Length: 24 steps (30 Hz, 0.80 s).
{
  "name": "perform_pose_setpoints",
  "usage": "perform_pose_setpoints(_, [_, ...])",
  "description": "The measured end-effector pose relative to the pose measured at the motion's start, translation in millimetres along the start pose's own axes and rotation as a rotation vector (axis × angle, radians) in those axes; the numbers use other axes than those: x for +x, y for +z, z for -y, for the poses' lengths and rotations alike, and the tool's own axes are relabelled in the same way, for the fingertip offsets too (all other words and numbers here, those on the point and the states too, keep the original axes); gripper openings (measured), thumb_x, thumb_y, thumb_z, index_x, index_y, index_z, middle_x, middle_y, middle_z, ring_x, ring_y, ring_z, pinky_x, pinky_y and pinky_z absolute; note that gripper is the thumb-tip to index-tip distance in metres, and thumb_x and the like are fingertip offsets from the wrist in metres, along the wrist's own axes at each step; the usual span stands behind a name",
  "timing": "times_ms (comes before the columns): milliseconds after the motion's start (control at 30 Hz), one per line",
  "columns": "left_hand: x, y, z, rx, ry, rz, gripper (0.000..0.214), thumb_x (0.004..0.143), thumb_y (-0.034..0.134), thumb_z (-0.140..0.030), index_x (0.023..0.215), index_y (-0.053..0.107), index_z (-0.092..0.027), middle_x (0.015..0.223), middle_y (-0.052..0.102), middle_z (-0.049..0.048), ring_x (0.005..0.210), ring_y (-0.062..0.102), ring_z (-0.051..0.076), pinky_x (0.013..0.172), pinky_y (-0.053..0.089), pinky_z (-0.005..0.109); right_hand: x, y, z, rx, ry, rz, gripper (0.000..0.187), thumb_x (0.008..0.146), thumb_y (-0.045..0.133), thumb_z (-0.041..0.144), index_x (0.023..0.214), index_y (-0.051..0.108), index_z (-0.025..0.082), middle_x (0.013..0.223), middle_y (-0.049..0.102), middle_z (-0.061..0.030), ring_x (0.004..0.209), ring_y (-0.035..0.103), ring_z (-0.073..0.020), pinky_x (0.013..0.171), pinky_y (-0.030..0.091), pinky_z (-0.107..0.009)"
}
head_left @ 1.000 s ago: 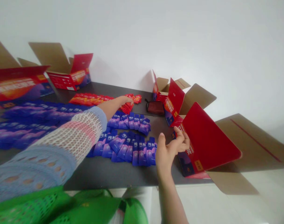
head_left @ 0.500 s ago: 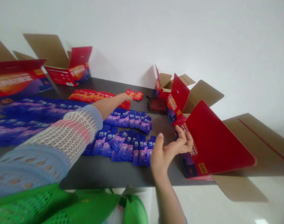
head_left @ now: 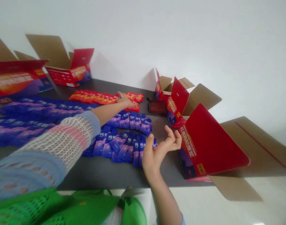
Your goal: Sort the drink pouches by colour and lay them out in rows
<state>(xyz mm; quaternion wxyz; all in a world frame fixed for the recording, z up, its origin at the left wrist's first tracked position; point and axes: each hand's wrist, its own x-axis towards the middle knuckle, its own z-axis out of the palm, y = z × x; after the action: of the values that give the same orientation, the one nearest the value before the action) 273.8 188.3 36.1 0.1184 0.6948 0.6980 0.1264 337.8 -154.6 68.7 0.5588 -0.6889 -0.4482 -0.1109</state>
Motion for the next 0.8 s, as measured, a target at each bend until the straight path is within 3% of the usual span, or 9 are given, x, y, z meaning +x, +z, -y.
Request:
perform_pose_setpoints(100, [-1.8,-3.9,0.5,-0.038,-0.012,-0.103,0.139,0.069,0.069,-0.082,0.167,0.01,-0.004,0.174,-0.005,0.0264,0.156,0.021,0.049,0.128,0.022,0.054,-4.9,8.8,-1.6,0.033,-0.008,0.086,0.044,0.094,0.048,0.026,0.137,0.042,0.019,0.147,0.023,-0.0198,0.147,0.023,-0.0321,0.122,0.027,-0.057])
perform_pose_setpoints(200, [-2.8,-10.0,-0.1,-0.085,-0.004,-0.15,0.135,0.074,0.064,-0.081,0.167,0.008,-0.002,0.174,-0.01,0.0241,0.159,0.018,0.045,0.129,0.02,0.052,-4.9,15.3,-2.5,0.045,0.009,0.111,0.043,0.093,0.047,0.024,0.136,0.043,0.018,0.146,0.023,-0.0196,0.146,0.025,-0.0309,0.121,0.031,-0.054])
perform_pose_setpoints(267, [0.1,-16.0,3.1,-0.136,-0.057,-0.181,0.133,0.075,0.065,-0.078,0.166,0.008,0.0,0.173,-0.007,0.0281,0.159,0.016,0.048,0.128,0.021,0.054,-0.6,18.3,-3.1,0.043,-0.005,0.103,0.043,0.093,0.047,0.024,0.136,0.043,0.018,0.146,0.023,-0.0197,0.145,0.027,-0.0303,0.12,0.033,-0.052])
perform_pose_setpoints(333, [7.2,-22.9,11.5,-0.173,-0.11,-0.23,0.129,0.077,0.066,-0.074,0.164,0.011,0.004,0.17,0.006,0.0352,0.156,0.021,0.051,0.125,0.025,0.057,8.5,22.7,-4.8,0.02,-0.055,0.097,0.042,0.093,0.047,0.023,0.135,0.045,0.018,0.146,0.026,-0.0195,0.143,0.031,-0.0297,0.118,0.034,-0.052])
perform_pose_setpoints(433, [23.1,-32.7,33.6,-0.193,-0.097,-0.169,0.113,0.084,0.061,-0.068,0.16,0.021,0.007,0.15,0.048,0.0381,0.139,0.051,0.047,0.113,0.043,0.053,33.1,37.8,-13.3,-0.09,-0.2,0.178,0.044,0.091,0.051,0.024,0.135,0.05,0.018,0.147,0.033,-0.0189,0.141,0.034,-0.0309,0.117,0.034,-0.053])
perform_pose_setpoints(500, [33.1,-37.6,51.6,-0.147,0.016,-0.097,0.099,0.089,0.057,-0.064,0.158,0.031,0.002,0.14,0.06,0.0332,0.132,0.059,0.043,0.109,0.047,0.048,57.5,55.4,-25.0,-0.207,-0.325,0.339,0.046,0.091,0.053,0.023,0.137,0.054,0.018,0.15,0.037,-0.0184,0.145,0.032,-0.0327,0.117,0.032,-0.055])
perform_pose_setpoints(600, [42.1,-43.0,77.0,-0.017,0.274,-0.015,0.081,0.096,0.049,-0.056,0.159,0.038,-0.006,0.159,0.046,0.0275,0.15,0.043,0.036,0.119,0.036,0.044,103.3,90.0,-48.1,-0.341,-0.438,0.755,0.051,0.089,0.058,0.02,0.14,0.058,0.019,0.157,0.039,-0.0183,0.147,0.036,-0.0324,0.115,0.036,-0.053])
perform_pose_setpoints(700, [43.2,-46.3,96.7,0.079,0.481,0.106,0.072,0.102,0.036,-0.044,0.164,0.034,-0.009,0.172,0.022,0.0216,0.162,0.015,0.03,0.127,0.021,0.046,148.3,124.2,-66.1,-0.335,-0.225,1.027,0.053,0.094,0.056,0.021,0.146,0.056,0.012,0.153,0.048,-0.0191,0.138,0.051,-0.0244,0.112,0.044,-0.037])
perform_pose_setpoints(800, [38.1,-47.8,110.4,0.135,0.534,0.173,0.061,0.102,0.039,-0.04,0.158,0.049,-0.018,0.171,0.027,0.0173,0.163,0.012,0.028,0.128,0.011,0.053,175.8,147.6,-70.0,-0.318,-0.193,1.073,0.047,0.098,0.055,0.023,0.142,0.061,0.009,0.145,0.06,-0.0175,0.131,0.058,-0.022,0.111,0.044,-0.029])
